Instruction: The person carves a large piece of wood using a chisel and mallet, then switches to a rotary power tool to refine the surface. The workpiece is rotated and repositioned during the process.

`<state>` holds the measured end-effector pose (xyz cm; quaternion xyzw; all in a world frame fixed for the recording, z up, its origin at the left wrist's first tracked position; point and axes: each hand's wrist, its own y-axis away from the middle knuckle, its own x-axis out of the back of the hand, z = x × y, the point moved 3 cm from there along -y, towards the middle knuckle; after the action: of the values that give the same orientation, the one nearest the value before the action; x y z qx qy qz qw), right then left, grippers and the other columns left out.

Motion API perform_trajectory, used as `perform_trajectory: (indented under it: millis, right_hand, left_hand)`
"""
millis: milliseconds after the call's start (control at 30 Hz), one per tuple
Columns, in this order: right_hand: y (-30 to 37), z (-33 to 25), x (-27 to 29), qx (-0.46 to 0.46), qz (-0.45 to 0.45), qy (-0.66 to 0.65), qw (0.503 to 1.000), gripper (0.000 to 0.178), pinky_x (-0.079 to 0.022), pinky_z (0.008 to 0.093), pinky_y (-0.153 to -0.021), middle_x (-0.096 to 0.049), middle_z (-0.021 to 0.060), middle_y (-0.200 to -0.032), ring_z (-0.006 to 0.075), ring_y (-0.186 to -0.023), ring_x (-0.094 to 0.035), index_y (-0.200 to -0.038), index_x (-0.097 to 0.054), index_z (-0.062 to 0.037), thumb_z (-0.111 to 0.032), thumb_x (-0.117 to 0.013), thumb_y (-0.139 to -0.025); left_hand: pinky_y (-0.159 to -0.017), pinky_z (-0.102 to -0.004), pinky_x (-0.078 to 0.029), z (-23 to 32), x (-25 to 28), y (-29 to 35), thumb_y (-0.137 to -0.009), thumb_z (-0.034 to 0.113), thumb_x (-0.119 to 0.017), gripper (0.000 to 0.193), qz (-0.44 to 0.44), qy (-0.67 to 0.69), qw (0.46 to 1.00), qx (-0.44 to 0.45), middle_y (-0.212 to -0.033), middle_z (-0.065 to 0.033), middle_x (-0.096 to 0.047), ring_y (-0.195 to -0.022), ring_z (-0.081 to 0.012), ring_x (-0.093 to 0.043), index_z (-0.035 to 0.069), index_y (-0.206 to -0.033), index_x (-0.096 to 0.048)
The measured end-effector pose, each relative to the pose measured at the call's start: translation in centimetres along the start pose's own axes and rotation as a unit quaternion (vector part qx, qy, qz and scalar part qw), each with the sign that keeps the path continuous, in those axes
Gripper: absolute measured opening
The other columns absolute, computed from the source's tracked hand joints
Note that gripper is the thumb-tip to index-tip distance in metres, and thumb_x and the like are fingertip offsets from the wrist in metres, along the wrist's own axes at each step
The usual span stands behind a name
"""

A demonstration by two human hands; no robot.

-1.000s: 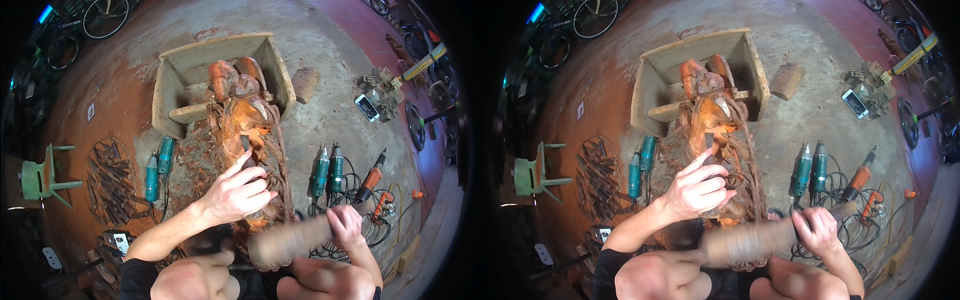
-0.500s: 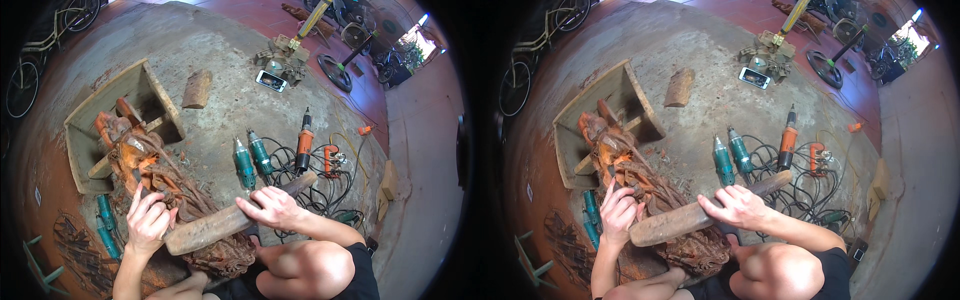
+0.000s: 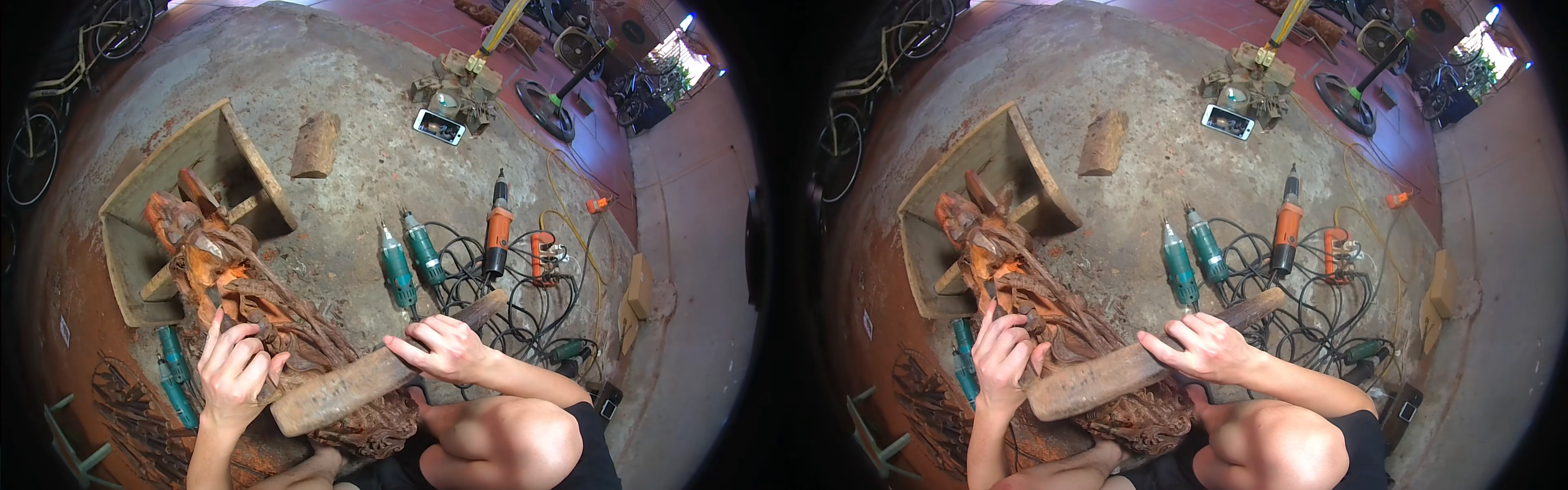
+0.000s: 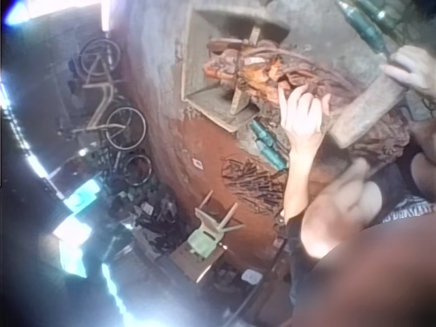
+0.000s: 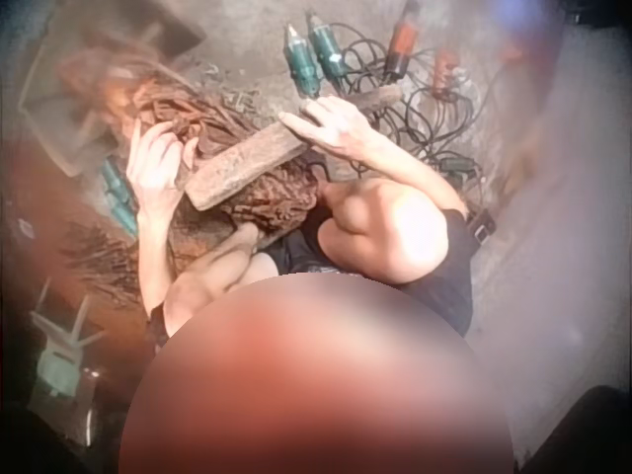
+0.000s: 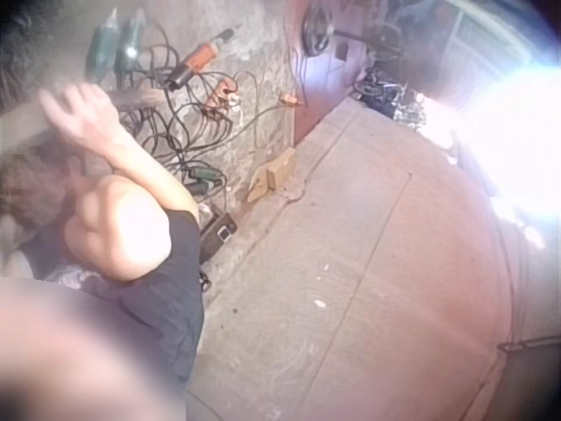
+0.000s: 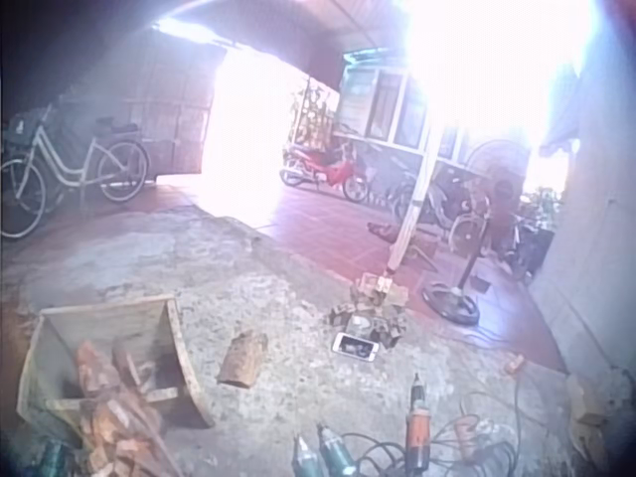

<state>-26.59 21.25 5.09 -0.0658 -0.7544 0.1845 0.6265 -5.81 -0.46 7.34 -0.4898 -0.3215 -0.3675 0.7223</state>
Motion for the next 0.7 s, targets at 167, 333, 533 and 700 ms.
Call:
perform_trajectory:
  millis: [167,333,533,700]
  right_hand:
    - [0.2,0.1,-0.1,-0.051,-0.009,-0.043,0.998,0.07,-0.052,0.0326,-0.064,-0.061,0.0062,-0.091,0.021,-0.073,-0.061,-0.137,-0.059,-0.0098,-0.016,-0.069,-0.068]
    - [0.1,-0.6,-0.1,-0.097,-0.029,-0.097,0.99,0.082,-0.056,0.0377,-0.068,-0.065,0.0108,-0.095,0.0289,-0.079,-0.067,-0.132,-0.06,-0.007,-0.011,-0.078,-0.052]
    - [0.6,-1.1,-0.9,-0.088,0.014,-0.096,0.991,0.072,-0.053,0.0398,-0.062,-0.066,0.0142,-0.093,0.0305,-0.075,-0.066,-0.124,-0.061,-0.0011,-0.005,-0.077,-0.054]
    - [-1.8,-1.5,2.6,-0.001,-0.03,-0.051,0.998,0.062,-0.052,0.0381,-0.06,-0.063,0.0147,-0.091,0.0291,-0.073,-0.064,-0.123,-0.061,-0.0014,-0.005,-0.075,-0.062]
  left_hand:
    - [-0.101,-0.0597,-0.05,0.5,1.1,-1.0,-0.076,0.026,-0.085,0.034,-0.002,-0.01,1.0,0.025,-0.083,-0.0072,-0.064,-0.099,-0.0308,-0.07,0.003,-0.071,-0.06]
    - [-0.091,-0.0514,-0.059,-1.8,2.6,1.5,-0.083,0.018,-0.081,0.022,0.114,0.046,0.99,0.072,-0.089,-0.0101,-0.072,-0.107,-0.0353,-0.071,0.002,-0.073,-0.069]
    - [-0.094,-0.0499,-0.059,-1.7,1.0,4.0,-0.071,0.004,-0.085,0.019,0.195,0.036,0.978,0.066,-0.086,-0.0099,-0.07,-0.1,-0.0329,-0.072,0.002,-0.072,-0.066]
    - [-0.092,-0.0473,-0.06,-1.5,-0.3,4.0,-0.072,0.002,-0.083,0.016,0.222,0.039,0.972,0.068,-0.084,-0.0084,-0.069,-0.097,-0.0306,-0.073,0.002,-0.073,-0.067]
